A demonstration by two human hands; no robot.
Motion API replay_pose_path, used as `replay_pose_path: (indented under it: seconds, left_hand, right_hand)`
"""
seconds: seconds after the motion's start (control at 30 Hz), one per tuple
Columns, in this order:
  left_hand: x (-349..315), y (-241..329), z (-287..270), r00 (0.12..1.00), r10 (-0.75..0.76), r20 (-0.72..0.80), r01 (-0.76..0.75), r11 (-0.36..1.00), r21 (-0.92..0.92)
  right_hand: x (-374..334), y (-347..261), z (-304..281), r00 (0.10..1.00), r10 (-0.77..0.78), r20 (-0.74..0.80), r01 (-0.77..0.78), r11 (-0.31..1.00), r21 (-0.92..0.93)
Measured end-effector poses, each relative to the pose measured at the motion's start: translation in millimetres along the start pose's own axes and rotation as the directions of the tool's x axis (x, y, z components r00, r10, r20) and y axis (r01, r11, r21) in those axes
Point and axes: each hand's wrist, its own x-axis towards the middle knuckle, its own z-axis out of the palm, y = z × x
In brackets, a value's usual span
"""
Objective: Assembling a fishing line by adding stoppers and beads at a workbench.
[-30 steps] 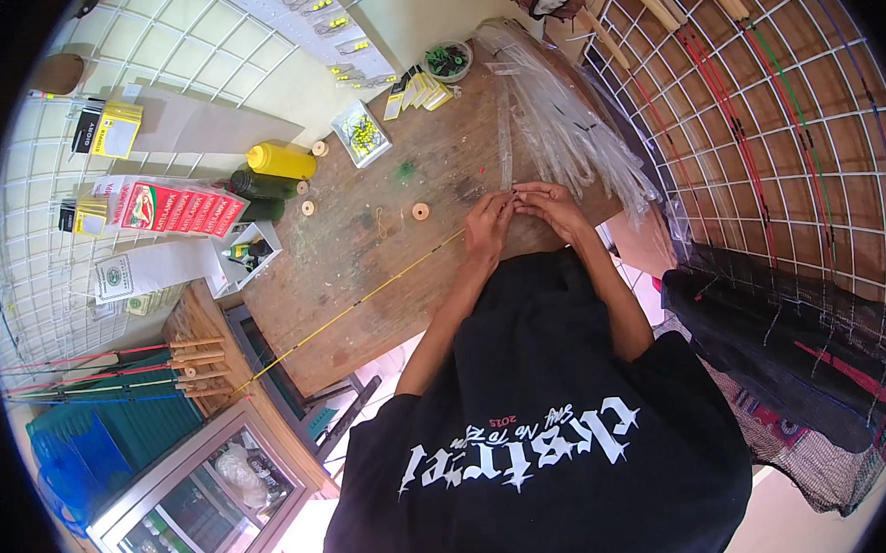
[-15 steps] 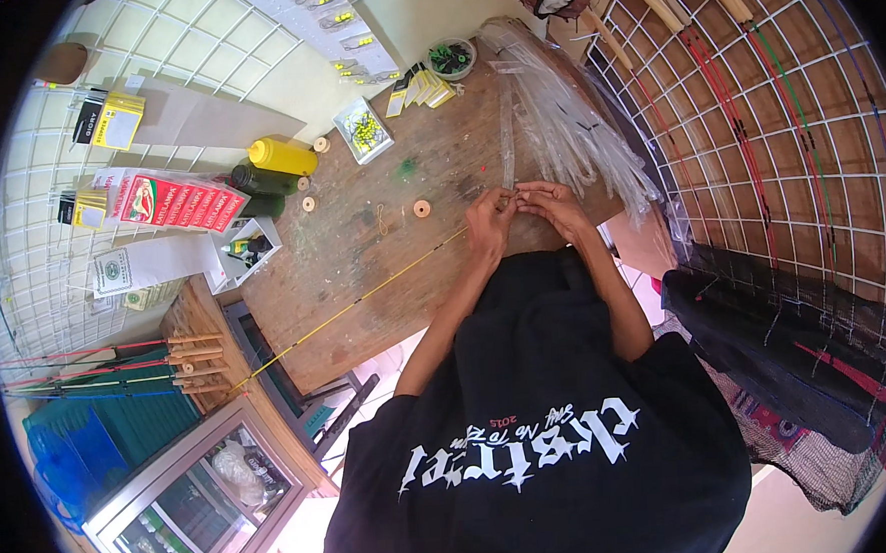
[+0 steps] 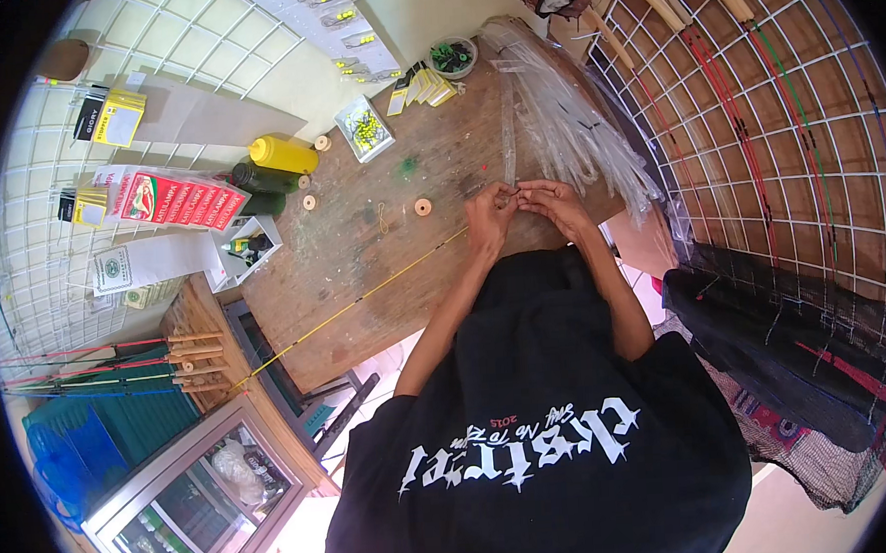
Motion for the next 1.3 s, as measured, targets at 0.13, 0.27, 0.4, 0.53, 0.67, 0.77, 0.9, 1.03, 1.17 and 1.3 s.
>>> replay_pose_path:
  seconds: [0.13, 0.27, 0.4, 0.53, 0.67, 0.77, 0.9, 1.03, 1.17, 1.3]
  left_hand:
    - [1, 4, -1, 0.999, 0.053, -0.005, -0.053, 0.999, 0.000]
    - [0, 11, 0, 0.998, 0.056, -0.013, -0.056, 0.998, 0.034]
    - [-1, 8, 0, 0.994, 0.100, -0.037, -0.099, 0.994, 0.038]
    - [-2, 4, 1, 0.987, 0.152, -0.059, -0.151, 0.988, 0.024]
    - [-2, 7, 1, 0.991, 0.123, -0.048, -0.123, 0.992, 0.005]
    - [-1, 8, 2, 0.991, 0.129, -0.039, -0.130, 0.991, -0.018]
    - [0, 3, 4, 0.991, 0.129, -0.038, -0.130, 0.991, -0.023]
    - [1, 1, 5, 0.980, 0.188, -0.058, -0.188, 0.982, 0.012]
    - [2, 5, 5, 0.990, 0.140, -0.028, -0.140, 0.990, 0.009]
    - [4, 1, 6, 0.979, 0.202, -0.037, -0.202, 0.979, -0.008]
  right_hand:
    - [-1, 0, 1, 1.000, -0.016, -0.010, 0.016, 1.000, -0.006]
    - [-2, -2, 2, 0.999, -0.034, -0.012, 0.034, 0.999, -0.026]
    - [-4, -5, 5, 0.999, -0.036, -0.021, 0.035, 0.999, -0.028]
    - [-6, -5, 6, 0.999, -0.047, -0.008, 0.046, 0.999, -0.021]
    - [-6, -5, 5, 0.999, -0.047, -0.016, 0.046, 0.999, -0.029]
    - [-5, -2, 3, 0.998, -0.067, -0.013, 0.067, 0.997, -0.029]
    - [-5, -2, 3, 0.997, -0.078, -0.004, 0.078, 0.996, -0.035]
    - [-6, -3, 4, 0.997, -0.074, 0.006, 0.074, 0.996, -0.044]
    - [-6, -5, 3, 0.998, -0.070, -0.002, 0.070, 0.997, -0.032]
    - [-7, -6, 6, 0.998, -0.055, -0.038, 0.055, 0.998, 0.005]
